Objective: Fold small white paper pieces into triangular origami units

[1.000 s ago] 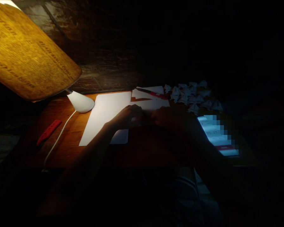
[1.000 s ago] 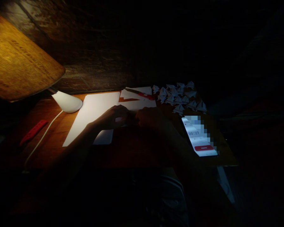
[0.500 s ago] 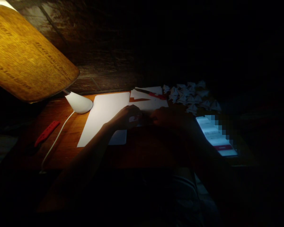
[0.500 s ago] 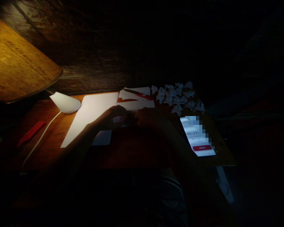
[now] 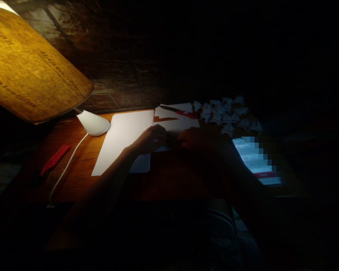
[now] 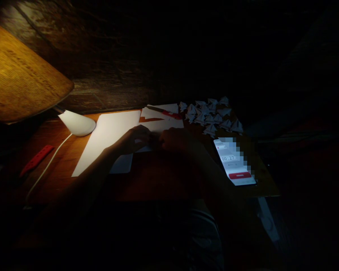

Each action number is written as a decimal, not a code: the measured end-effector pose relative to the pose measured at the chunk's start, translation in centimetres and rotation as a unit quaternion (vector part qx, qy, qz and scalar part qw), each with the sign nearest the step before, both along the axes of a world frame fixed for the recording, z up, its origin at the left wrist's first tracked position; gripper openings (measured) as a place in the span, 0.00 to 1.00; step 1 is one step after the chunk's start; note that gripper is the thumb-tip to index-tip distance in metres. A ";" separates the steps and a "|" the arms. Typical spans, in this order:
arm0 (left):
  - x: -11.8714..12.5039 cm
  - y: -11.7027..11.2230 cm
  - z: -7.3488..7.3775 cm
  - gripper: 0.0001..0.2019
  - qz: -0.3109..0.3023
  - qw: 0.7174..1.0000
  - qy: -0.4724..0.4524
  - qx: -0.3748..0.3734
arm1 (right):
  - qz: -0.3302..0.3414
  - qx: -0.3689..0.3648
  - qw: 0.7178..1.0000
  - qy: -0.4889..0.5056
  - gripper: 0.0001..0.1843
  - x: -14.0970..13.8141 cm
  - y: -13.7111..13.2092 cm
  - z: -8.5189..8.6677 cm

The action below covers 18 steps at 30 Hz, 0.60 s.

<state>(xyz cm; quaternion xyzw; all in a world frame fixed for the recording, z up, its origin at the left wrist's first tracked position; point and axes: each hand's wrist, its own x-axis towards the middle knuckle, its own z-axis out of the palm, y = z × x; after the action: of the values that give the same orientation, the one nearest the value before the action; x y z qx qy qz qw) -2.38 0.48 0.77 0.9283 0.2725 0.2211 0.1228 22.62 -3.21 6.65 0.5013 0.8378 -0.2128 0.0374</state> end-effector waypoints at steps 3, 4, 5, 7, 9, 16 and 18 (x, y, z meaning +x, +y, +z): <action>0.0 -0.1 0.2 0.13 0.002 1.000 -0.004 -0.013 | 0.007 0.003 1.000 0.010 0.18 0.1 0.0 -0.1; 0.0 -0.2 0.3 0.15 0.006 1.000 -0.002 -0.017 | 0.008 0.002 1.000 0.009 0.18 0.1 0.0 -0.1; 0.0 -0.1 0.3 0.15 0.008 1.000 0.000 -0.019 | 0.008 0.001 1.000 0.006 0.18 0.2 0.0 -0.1; -0.1 0.0 0.1 0.13 0.007 1.000 -0.003 -0.020 | 0.009 -0.004 1.000 -0.002 0.18 0.2 0.0 0.0; -0.2 0.3 -0.2 0.10 -0.004 1.000 -0.015 -0.019 | 0.007 -0.007 1.000 -0.009 0.18 0.2 -0.1 0.2; -0.6 0.9 -1.1 0.08 -0.012 0.999 -0.028 -0.013 | 0.009 -0.012 1.000 -0.008 0.21 0.2 -0.2 0.5; -0.6 0.8 -1.0 0.09 -0.015 1.000 -0.017 -0.011 | 0.010 -0.018 1.000 -0.012 0.21 0.2 -0.2 0.6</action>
<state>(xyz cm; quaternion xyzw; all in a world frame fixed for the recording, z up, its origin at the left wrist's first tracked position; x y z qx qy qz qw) -2.98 1.31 -0.21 0.9271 0.2588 0.2319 0.1405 22.83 -3.40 7.26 0.4944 0.8384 -0.2215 0.0593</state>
